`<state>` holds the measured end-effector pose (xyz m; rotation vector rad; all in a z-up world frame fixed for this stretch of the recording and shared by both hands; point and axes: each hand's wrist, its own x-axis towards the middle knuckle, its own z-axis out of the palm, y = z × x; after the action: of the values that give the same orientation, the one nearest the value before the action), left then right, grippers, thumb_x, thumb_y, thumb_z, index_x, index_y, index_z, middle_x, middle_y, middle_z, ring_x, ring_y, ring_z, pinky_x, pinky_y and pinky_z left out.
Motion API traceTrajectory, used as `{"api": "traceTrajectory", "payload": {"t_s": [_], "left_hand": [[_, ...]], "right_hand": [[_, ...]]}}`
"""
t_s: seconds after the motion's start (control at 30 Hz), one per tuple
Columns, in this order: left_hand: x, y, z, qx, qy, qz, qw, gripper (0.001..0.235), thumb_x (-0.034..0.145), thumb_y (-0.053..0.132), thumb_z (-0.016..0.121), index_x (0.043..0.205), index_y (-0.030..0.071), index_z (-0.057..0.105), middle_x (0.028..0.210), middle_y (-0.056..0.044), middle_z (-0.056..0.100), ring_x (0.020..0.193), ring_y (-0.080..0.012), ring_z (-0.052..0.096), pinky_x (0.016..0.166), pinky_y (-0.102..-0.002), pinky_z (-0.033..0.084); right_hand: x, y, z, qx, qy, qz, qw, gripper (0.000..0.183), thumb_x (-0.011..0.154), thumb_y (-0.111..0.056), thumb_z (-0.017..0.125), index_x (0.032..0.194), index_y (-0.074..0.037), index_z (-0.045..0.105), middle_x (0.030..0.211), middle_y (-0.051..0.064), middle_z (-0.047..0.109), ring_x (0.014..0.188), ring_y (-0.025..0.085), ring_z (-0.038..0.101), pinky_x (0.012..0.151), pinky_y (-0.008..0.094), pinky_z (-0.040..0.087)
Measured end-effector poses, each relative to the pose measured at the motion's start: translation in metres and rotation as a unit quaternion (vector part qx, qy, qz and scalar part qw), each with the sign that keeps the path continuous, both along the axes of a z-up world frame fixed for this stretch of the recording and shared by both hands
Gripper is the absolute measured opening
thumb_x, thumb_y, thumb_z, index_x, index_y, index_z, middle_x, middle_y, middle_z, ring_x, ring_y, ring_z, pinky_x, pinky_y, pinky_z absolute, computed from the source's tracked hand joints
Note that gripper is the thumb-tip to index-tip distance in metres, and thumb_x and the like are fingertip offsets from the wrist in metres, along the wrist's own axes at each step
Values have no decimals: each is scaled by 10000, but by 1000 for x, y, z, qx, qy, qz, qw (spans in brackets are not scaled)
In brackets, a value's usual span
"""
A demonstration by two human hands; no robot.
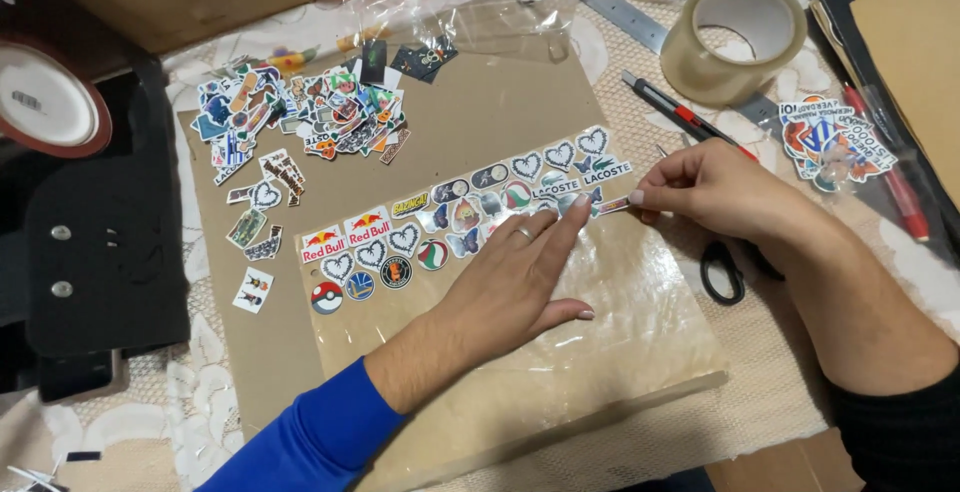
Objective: Selecting, trimming with scissors, and arranging various stickers on a clear transfer sheet for heat press application.
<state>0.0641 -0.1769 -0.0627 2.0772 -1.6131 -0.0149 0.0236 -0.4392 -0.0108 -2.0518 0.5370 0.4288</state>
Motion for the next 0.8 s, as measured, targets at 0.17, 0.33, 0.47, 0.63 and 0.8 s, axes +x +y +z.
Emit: {"api": "traceTrajectory", "payload": {"t_s": [0.17,0.33,0.47,0.63,0.8], "left_hand": [[3,-8,-6,2,11,-15,1000,984,946,586,499,1592,-22,72,1387,-209,550,1288,-410,481,1127,-546,328],[3,-8,-10,10,-4,-9,1000,996,946,627,462,1595,-15,63,1411,-189,549,1287,-400,468,1115,-541,325],[3,-7,-7,19,4,-8,1000,994,938,621,474,1593,-18,86,1411,-177,548,1285,-393,465,1114,-520,327],[4,-7,-5,19,18,-11,1000,992,943,615,473,1599,-6,62,1416,-173,551,1286,-396,462,1117,-529,318],[3,-7,-1,21,22,-7,1000,978,946,619,458,1603,7,71,1387,-172,564,1283,-392,458,1123,-526,309]], "right_hand": [[-1,-3,-12,-56,-18,5,998,195,819,-270,775,773,-94,847,550,71,671,588,182,548,590,291,431],[-1,2,-7,-71,-13,4,997,207,819,-274,763,786,-87,848,583,78,711,658,211,608,697,316,474],[-1,2,-11,-83,-16,10,996,212,806,-300,771,770,-102,840,588,68,701,674,212,619,714,324,490],[0,14,6,-163,-7,27,986,238,767,-332,792,765,-95,819,606,71,710,681,274,678,742,367,529],[1,18,10,-194,-12,33,980,233,748,-326,781,779,-96,793,634,56,728,737,294,708,777,383,537]]}}
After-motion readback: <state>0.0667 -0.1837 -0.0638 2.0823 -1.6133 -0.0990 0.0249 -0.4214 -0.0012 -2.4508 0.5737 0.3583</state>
